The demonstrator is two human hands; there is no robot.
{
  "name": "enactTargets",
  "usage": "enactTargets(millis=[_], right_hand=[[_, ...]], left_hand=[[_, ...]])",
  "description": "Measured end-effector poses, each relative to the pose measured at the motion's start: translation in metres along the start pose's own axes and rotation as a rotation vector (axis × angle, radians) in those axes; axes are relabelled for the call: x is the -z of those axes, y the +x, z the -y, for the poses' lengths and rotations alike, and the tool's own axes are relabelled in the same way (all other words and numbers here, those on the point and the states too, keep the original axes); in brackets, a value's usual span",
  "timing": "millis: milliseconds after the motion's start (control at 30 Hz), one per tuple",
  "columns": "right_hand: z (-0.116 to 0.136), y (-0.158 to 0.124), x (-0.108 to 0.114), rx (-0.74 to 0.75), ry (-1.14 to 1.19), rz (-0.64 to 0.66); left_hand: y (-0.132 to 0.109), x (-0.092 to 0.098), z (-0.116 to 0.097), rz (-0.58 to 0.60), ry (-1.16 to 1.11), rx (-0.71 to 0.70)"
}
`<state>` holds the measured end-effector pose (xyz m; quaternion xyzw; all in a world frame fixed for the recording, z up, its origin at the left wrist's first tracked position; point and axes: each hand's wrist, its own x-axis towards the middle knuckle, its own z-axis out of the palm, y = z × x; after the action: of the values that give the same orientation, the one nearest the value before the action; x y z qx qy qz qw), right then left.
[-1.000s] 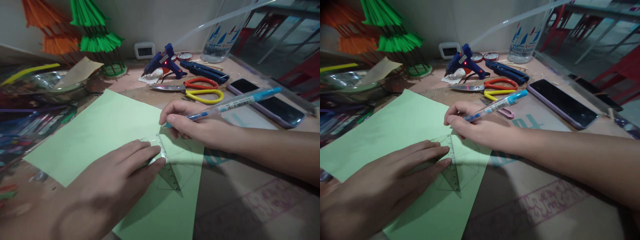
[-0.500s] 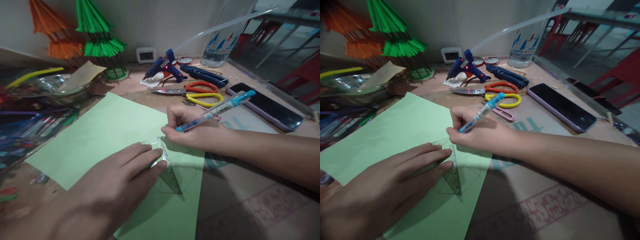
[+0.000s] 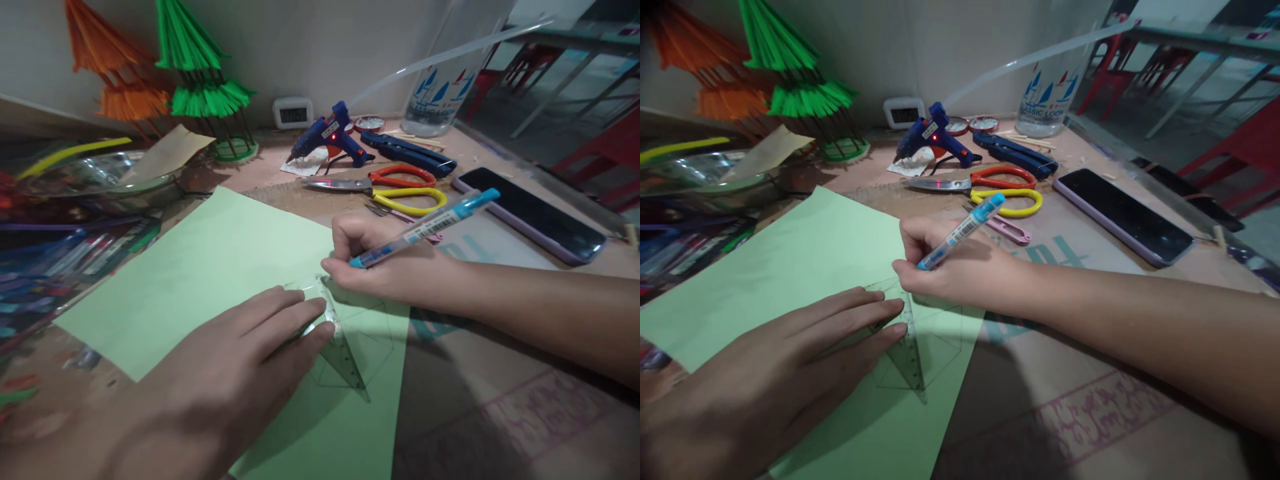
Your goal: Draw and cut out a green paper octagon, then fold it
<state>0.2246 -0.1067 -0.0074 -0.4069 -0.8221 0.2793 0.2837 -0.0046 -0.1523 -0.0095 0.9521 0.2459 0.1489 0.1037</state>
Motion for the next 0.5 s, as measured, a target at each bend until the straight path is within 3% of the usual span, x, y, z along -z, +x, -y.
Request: enactTargets(millis=[133, 500], right_hand=[[-0.0004, 0.0000, -0.0009, -0.005, 0.010, 0.008], [0.0004, -0.0004, -0.0006, -0.064, 0.021, 0.040]], left_hand=[[0.0002, -0.0045, -0.0007, -0.039, 0.106, -0.037], [0.0001, 0.0006, -0.0011, -0.037, 0.061, -0.029]])
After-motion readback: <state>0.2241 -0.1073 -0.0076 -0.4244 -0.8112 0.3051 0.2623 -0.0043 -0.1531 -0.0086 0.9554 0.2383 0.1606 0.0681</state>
